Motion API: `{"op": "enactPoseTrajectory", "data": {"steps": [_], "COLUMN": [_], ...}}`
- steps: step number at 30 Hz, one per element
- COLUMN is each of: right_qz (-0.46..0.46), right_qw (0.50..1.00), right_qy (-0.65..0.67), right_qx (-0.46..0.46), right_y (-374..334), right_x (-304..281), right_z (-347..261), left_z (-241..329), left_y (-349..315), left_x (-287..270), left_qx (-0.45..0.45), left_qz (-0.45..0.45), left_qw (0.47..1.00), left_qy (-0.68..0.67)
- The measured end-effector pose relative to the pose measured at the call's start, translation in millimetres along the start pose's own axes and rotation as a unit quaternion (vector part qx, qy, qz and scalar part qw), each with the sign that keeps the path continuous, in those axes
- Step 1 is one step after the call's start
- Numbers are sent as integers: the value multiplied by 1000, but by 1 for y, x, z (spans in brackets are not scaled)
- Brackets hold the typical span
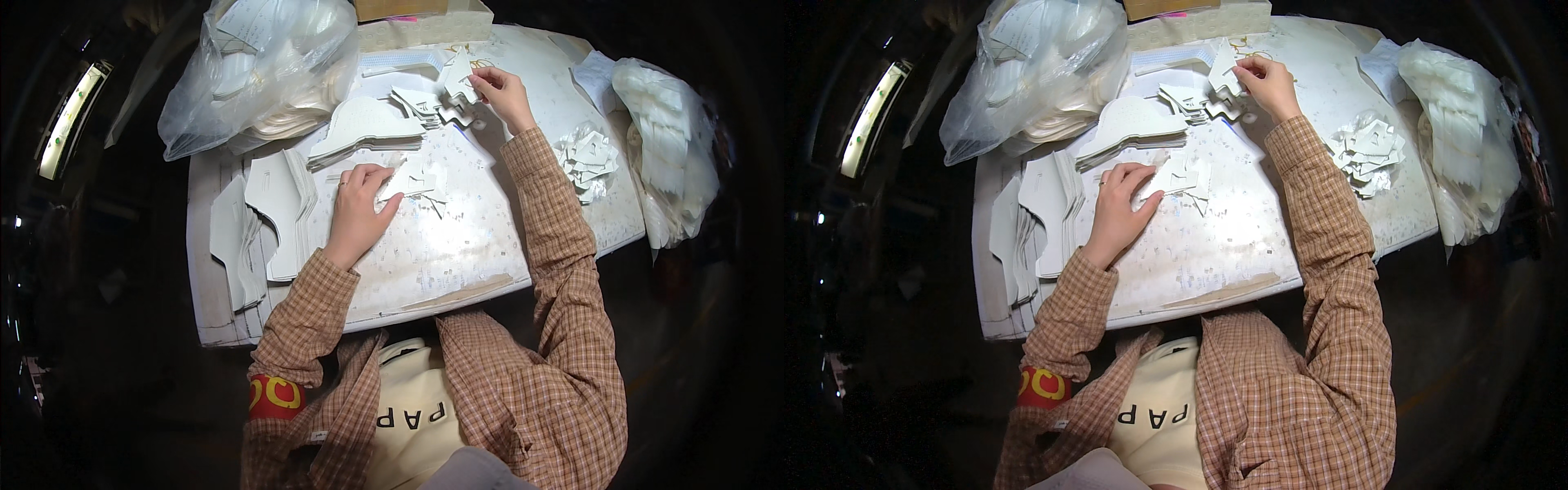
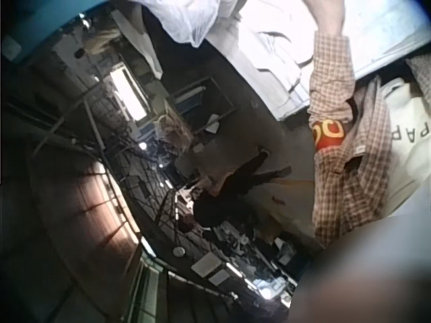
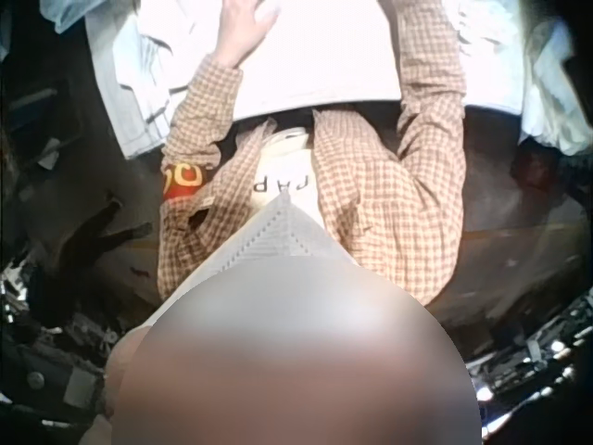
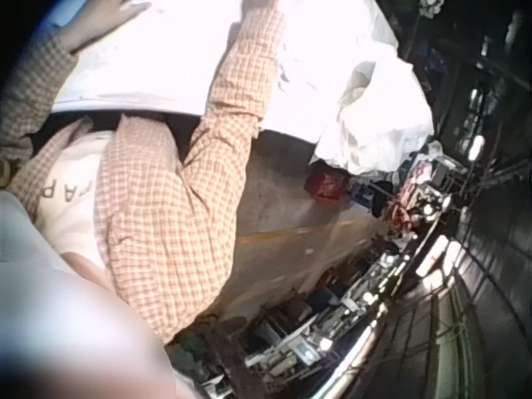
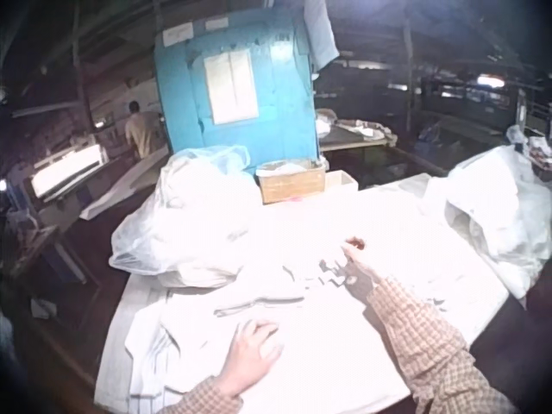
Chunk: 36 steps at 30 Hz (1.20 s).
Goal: The person sorts white paper cutouts on a table, separating small irregular pieces from larger shaped pieces. They stack the larger pieces and bundle them with a rubber band, then continue sorting the smaller pieces into piles.
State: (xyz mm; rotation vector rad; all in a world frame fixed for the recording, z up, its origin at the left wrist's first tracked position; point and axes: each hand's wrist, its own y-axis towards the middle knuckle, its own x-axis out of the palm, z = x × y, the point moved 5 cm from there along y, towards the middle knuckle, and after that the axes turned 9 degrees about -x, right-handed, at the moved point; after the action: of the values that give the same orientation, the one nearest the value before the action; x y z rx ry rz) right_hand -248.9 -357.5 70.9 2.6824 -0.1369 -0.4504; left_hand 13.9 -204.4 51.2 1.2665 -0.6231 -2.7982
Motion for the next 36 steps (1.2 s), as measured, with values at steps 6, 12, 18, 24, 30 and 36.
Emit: {"op": "enactPoseTrajectory", "data": {"steps": [6, 12, 18, 24, 30, 36], "right_qz": [-35, -59, -131, -61, -147, -417], "right_qw": [985, 923, 920, 925, 958, 840], "right_qy": [-171, -369, -362, -363, -203, -229], "right_qx": [3, -95, -69, -98, -136, -261], "right_y": [-14, -27, -27, -20, -41, -98], "right_x": [9, 25, 45, 34, 42, 95], "right_z": [24, -1, 10, 10, -36, -67], "left_z": [-9, -13, -14, -16, -32, -32], "left_y": [-3, -1, 1, 3, 9, 7], "left_x": [6, 7, 8, 7, -4, -7], "left_qx": [-22, -25, -73, -95, -215, -289], "left_qz": [-7, -7, -16, -40, 11, -3], "left_qw": [998, 999, 994, 984, 864, 818], "left_qy": [50, 47, -76, -143, -454, -496]}}
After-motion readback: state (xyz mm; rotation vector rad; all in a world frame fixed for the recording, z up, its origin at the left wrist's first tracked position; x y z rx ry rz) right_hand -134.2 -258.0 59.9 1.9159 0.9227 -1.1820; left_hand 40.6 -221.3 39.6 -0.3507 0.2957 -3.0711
